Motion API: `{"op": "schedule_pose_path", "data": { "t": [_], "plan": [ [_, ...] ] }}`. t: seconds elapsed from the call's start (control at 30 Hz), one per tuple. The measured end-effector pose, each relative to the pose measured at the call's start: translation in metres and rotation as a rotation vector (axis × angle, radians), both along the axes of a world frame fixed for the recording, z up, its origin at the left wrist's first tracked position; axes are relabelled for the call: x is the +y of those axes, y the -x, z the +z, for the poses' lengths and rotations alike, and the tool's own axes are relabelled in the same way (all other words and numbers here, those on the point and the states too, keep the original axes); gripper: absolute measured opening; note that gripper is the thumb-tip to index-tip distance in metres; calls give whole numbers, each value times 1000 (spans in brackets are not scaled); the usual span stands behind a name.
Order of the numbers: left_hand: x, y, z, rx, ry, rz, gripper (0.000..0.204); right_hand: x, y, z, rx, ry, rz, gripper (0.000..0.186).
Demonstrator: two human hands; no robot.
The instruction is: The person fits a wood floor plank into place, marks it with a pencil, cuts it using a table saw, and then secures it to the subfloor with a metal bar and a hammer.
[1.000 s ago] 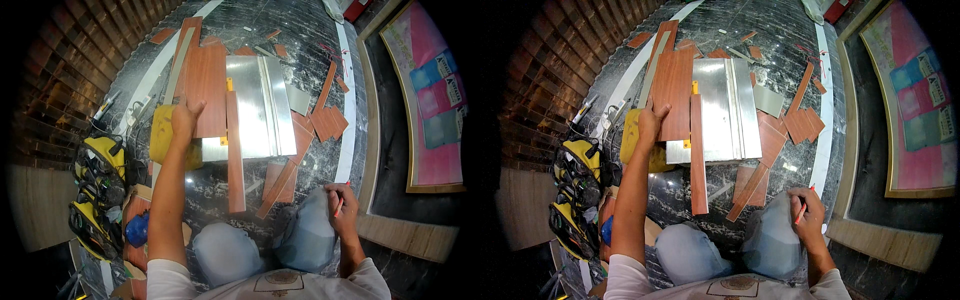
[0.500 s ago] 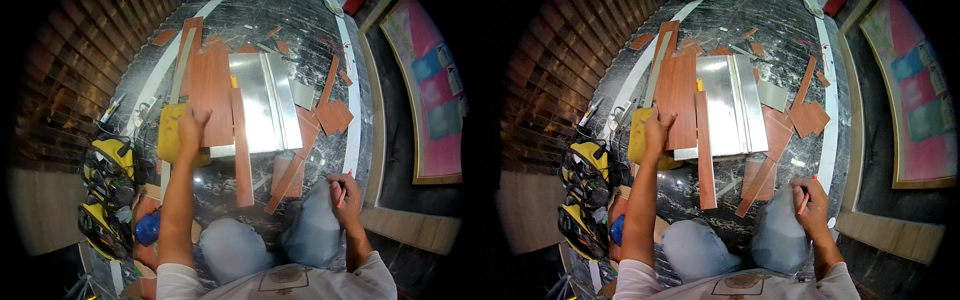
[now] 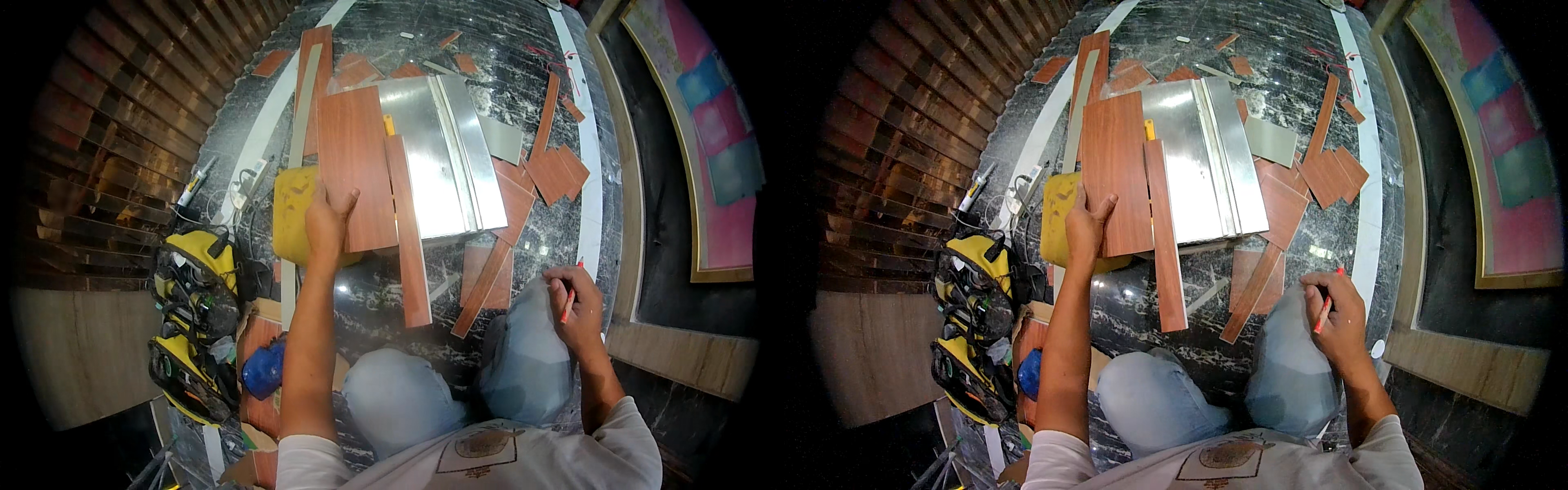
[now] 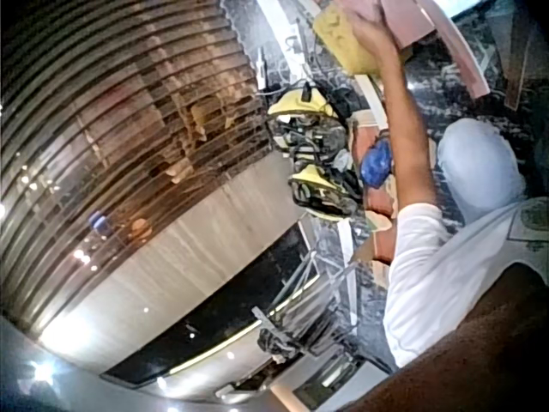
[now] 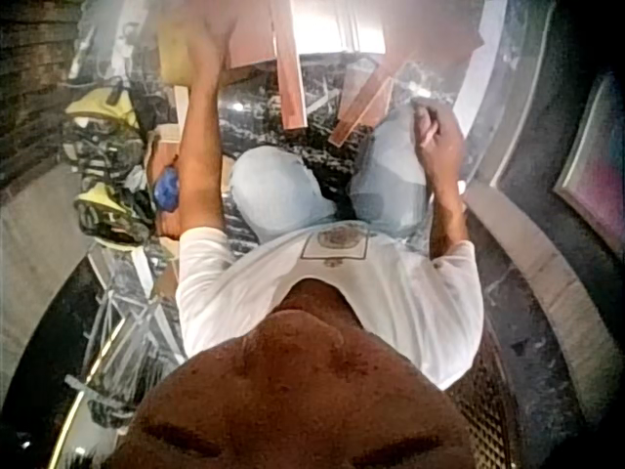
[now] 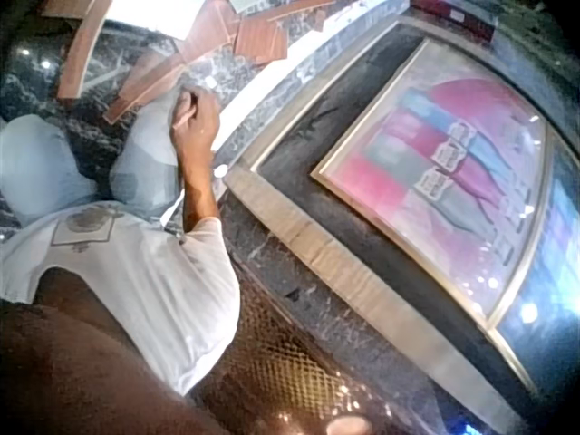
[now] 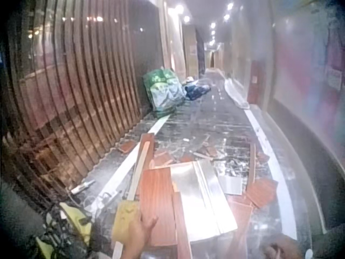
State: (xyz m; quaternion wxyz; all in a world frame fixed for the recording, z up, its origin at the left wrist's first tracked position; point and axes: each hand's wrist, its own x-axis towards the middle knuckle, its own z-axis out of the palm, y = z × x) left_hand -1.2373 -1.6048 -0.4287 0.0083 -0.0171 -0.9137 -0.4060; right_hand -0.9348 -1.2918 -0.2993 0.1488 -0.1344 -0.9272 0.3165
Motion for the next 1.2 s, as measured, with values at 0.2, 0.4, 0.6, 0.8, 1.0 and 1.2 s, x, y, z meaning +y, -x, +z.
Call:
{"op": "schedule_pose_path", "data": {
  "t": [0.2, 0.4, 0.6, 0.8, 1.0, 1.2],
  "plan": [
    [0, -14, 13, -58, 46, 9, 94, -2, 0, -2, 4, 59, -4, 11],
    [-6, -19, 1, -22, 27, 25, 94, -2, 0, 0, -3, 65, -2, 11],
    [-12, -24, -8, 18, -44, 2, 94, -4, 2, 1, -26, 76, -27, 11],
    [-9, -32, -1, 5, -55, -10, 96, -3, 1, 1, -12, 60, -25, 11],
    [-13, -34, -11, 30, -9, 9, 96, -2, 0, 0, -22, 87, -29, 11],
    [-13, -36, -8, -37, 22, 15, 96, -2, 0, 0, -5, 90, -24, 11]
  ]
}}
